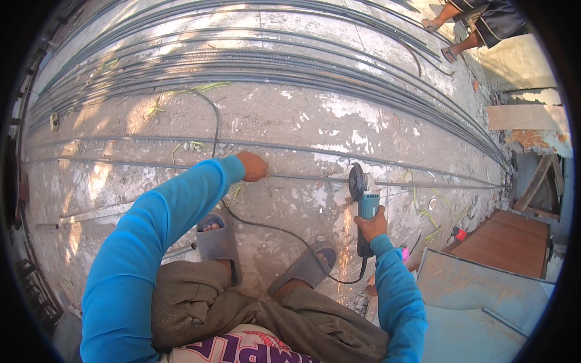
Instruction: The person measures a metal bar with a tape measure, marks it, and then uses an angle grinder to cut the bar on the floor of a workshop area.
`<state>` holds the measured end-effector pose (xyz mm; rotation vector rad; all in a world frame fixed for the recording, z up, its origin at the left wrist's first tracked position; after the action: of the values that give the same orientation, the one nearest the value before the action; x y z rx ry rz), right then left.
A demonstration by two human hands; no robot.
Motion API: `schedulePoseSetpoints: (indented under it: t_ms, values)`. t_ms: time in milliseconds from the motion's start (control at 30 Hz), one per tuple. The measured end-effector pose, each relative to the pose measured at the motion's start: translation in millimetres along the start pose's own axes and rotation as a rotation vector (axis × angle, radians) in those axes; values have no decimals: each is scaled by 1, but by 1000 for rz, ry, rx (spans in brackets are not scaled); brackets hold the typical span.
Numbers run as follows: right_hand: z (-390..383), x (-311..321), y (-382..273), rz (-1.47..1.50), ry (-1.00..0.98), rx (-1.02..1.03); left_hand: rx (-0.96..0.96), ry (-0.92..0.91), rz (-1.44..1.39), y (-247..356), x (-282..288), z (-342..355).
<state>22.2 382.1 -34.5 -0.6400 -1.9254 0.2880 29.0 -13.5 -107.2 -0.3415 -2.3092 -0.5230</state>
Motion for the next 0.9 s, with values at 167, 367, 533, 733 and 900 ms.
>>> schedulePoseSetpoints:
  t_ms: [167, 367, 533, 733, 900]
  values:
    - [-1, -1, -1, 26, -2, 19, 1, -10, -2, -1, 0, 0]
    - [-1, -2, 0, 14, -1, 27, -3, -27, 19, 1, 3, -2]
    - [0, -2, 3, 13, -8, 20, 16, -81, 20, 2, 7, -4]
    - [-2, -2, -1, 19, -8, 1, 21, -81, 2, 0, 4, -2]
    - [-3, -2, 2, 23, -6, 3, 20, -66, 3, 0, 3, -1]
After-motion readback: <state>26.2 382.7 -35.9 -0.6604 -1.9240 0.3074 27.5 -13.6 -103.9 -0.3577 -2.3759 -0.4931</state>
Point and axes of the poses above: each hand's wrist, its own z-axis towards the middle knuckle, its own x-axis out of the back of the hand, y = z × x, the point moved 4 cm from there along z, towards the middle knuckle, and after that the axes turned 13 degrees about z, right-handed, at the moved point
